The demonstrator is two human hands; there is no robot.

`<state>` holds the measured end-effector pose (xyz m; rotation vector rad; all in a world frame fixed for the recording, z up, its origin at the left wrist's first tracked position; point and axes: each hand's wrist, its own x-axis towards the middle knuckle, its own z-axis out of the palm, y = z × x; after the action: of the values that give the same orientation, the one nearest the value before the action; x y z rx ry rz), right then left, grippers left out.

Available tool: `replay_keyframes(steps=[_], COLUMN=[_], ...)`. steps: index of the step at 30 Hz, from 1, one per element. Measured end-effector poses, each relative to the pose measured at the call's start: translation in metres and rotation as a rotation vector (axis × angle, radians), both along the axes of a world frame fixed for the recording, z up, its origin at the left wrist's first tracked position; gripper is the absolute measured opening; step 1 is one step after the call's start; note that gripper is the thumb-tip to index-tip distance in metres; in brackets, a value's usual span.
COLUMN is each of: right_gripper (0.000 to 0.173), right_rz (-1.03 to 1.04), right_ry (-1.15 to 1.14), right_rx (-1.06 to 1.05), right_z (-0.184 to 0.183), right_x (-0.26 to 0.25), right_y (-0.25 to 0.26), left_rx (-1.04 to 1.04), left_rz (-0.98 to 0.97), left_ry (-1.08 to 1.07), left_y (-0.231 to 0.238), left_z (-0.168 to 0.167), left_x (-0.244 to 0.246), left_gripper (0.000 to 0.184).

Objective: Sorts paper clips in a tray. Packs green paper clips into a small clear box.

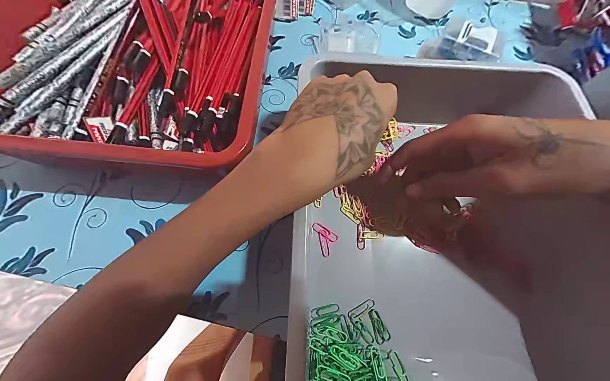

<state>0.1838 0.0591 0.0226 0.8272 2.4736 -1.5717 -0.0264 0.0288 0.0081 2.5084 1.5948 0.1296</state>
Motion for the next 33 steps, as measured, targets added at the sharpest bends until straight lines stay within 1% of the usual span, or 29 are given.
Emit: replay_keyframes(steps=[1,2,3,4,5,6,7,8,9,10,11,12,13,16,17,20,25,27,29,30,31,32,33], right_gripper=[0.027,0.035,0.044,0.050,0.051,0.046,0.037,0.028,0.019,0.014,0.019,0.030,0.033,0.015,0.014,0.014,0.015,0.016,0.016,0.015,0.014,0.013,0.014], right_rz=[0.029,0.090,0.158,0.197,0.204,0.174,0.102,0.003,-0.092,-0.151,-0.163,-0.155,-0.130,-0.094,-0.096,-0.096,-0.088,-0.105,-0.138,-0.134,-0.094,-0.015,0.092], right_ry=[0.012,0.051,0.102,0.145,0.181,0.217,0.242,0.253,0.247,0.221,0.192,0.172,0.183,0.257,0.243,0.204,0.176,0.110,0.014,0.001,0.041,0.136,0.244], right_rx=[-0.078,-0.214,-0.363,-0.460,-0.461,-0.388,-0.269,-0.111,0.080,0.265,0.400,0.471,0.504,0.523,0.531,0.535,0.590,0.612,0.629,0.600,0.526,0.401,0.229], right_z=[0.000,0.001,0.000,-0.001,0.000,0.001,0.002,0.002,-0.001,-0.005,-0.009,-0.013,-0.016,-0.017,-0.014,-0.008,-0.008,-0.004,0.002,0.004,0.006,0.006,0.007], right_x=[0.002,0.005,0.007,0.009,0.009,0.007,0.005,0.004,0.003,0.004,0.005,0.006,0.005,0.000,-0.001,-0.001,0.000,0.002,0.005,0.006,0.008,0.009,0.009], right_y=[-0.004,-0.006,-0.007,-0.008,-0.006,-0.002,0.003,0.007,0.012,0.017,0.021,0.024,0.024,0.020,0.018,0.018,0.020,0.021,0.022,0.022,0.022,0.022,0.021], left_rx=[0.046,0.153,0.179,0.170,0.153,0.131,0.104,0.034,0.028,0.050,0.071,0.090,0.098,0.110,0.096,0.029,-0.020,0.005,0.105,0.184,0.251,0.308,0.340], left_rz=[-0.070,-0.175,-0.241,-0.271,-0.270,-0.234,-0.171,-0.079,-0.031,-0.025,-0.040,-0.054,-0.056,-0.049,-0.044,-0.037,-0.018,0.033,0.123,0.175,0.224,0.262,0.282], left_ry=[-0.012,-0.033,-0.054,-0.052,-0.037,-0.017,-0.005,-0.014,-0.048,-0.101,-0.168,-0.241,-0.299,-0.379,-0.397,-0.448,-0.439,-0.460,-0.537,-0.560,-0.575,-0.570,-0.558], left_y=[0.009,0.027,0.038,0.043,0.043,0.037,0.026,0.011,0.004,0.002,0.004,0.006,0.008,0.007,0.007,0.008,0.009,0.008,0.008,0.009,0.010,0.011,0.013], left_z=[-0.008,-0.023,-0.032,-0.034,-0.031,-0.025,-0.017,-0.005,-0.002,-0.002,-0.004,-0.006,-0.007,-0.006,-0.005,-0.002,-0.002,-0.001,0.002,0.003,0.005,0.006,0.005], left_x=[-0.008,-0.020,-0.028,-0.032,-0.031,-0.027,-0.019,-0.007,-0.001,0.000,-0.001,-0.003,-0.003,-0.004,-0.005,-0.006,-0.006,-0.005,-0.007,-0.009,-0.011,-0.012,-0.013], left_gripper=[0.010,0.011,0.014,0.015,0.015,0.014,0.012,0.008,0.008,0.009,0.009,0.009,0.008,0.006,0.005,0.004,0.005,0.006,0.009,0.013,0.018,0.022,0.024])
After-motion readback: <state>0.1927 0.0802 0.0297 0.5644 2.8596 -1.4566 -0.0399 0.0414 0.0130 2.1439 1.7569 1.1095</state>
